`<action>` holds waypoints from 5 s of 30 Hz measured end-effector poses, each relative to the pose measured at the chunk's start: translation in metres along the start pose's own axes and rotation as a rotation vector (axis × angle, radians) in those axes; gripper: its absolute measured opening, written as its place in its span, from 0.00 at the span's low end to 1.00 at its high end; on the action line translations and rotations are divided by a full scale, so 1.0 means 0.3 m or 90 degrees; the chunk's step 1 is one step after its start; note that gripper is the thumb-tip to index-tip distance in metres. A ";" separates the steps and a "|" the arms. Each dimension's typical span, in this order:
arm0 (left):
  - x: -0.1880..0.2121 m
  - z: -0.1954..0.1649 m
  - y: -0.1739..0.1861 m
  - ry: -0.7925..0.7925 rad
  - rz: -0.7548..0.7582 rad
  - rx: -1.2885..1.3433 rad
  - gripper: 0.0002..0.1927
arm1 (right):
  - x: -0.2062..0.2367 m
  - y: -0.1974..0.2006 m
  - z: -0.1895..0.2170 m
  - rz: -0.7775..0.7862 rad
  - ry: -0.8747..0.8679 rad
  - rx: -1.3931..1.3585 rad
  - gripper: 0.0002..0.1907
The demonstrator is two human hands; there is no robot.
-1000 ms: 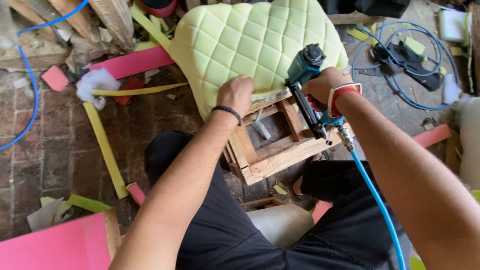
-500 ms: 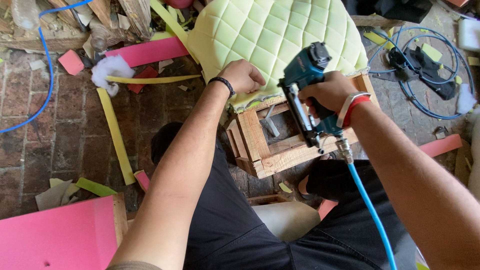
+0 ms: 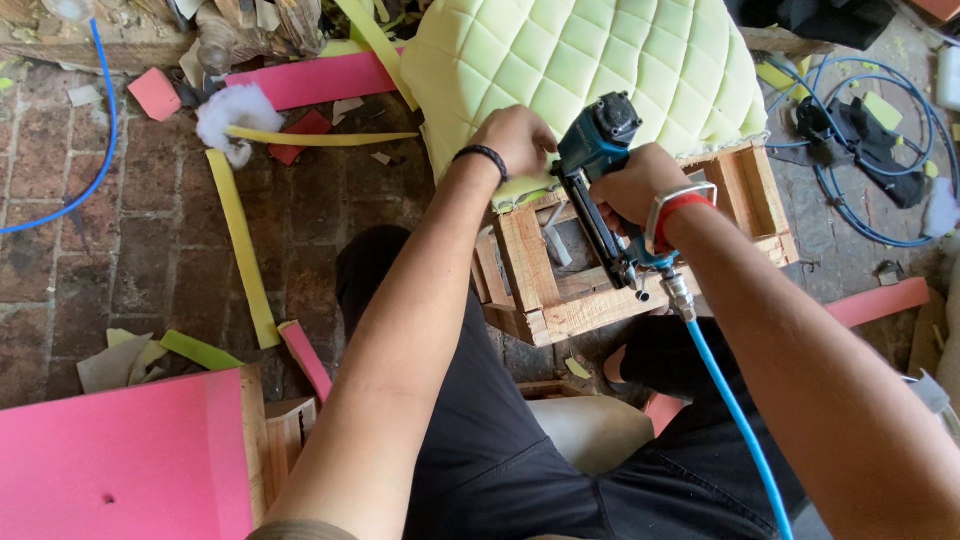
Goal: The person fits a quilted yellow foam cover over a wooden chair frame, pulls and smooths the edges, and uses a pneumatic staple gun to secure the cover to the frame. The person also briefly measures the frame with a tape measure.
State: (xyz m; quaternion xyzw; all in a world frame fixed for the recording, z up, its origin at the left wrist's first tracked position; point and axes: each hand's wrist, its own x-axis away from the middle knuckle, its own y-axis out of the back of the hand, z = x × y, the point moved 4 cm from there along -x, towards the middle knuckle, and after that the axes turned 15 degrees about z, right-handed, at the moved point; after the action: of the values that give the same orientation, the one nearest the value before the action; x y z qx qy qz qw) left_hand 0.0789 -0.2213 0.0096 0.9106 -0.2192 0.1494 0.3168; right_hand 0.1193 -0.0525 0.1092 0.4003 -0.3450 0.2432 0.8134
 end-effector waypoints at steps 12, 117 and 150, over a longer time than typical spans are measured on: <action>0.152 0.095 0.087 0.054 -0.084 -0.002 0.26 | 0.060 -0.041 0.044 0.031 0.041 0.045 0.06; -0.212 0.381 -0.172 -0.030 -0.350 0.953 0.36 | -0.196 0.834 -0.505 -0.126 0.156 -0.166 0.18; -0.170 -0.109 -0.220 0.045 -0.325 -0.015 0.65 | -0.324 0.152 -0.609 0.105 0.240 0.406 0.21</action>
State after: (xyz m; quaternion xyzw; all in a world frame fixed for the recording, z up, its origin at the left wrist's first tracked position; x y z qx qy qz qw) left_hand 0.0633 -0.1382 -0.0205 0.9270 0.0270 0.0936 0.3621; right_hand 0.0929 0.1111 -0.0229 0.5525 -0.1271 0.4726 0.6747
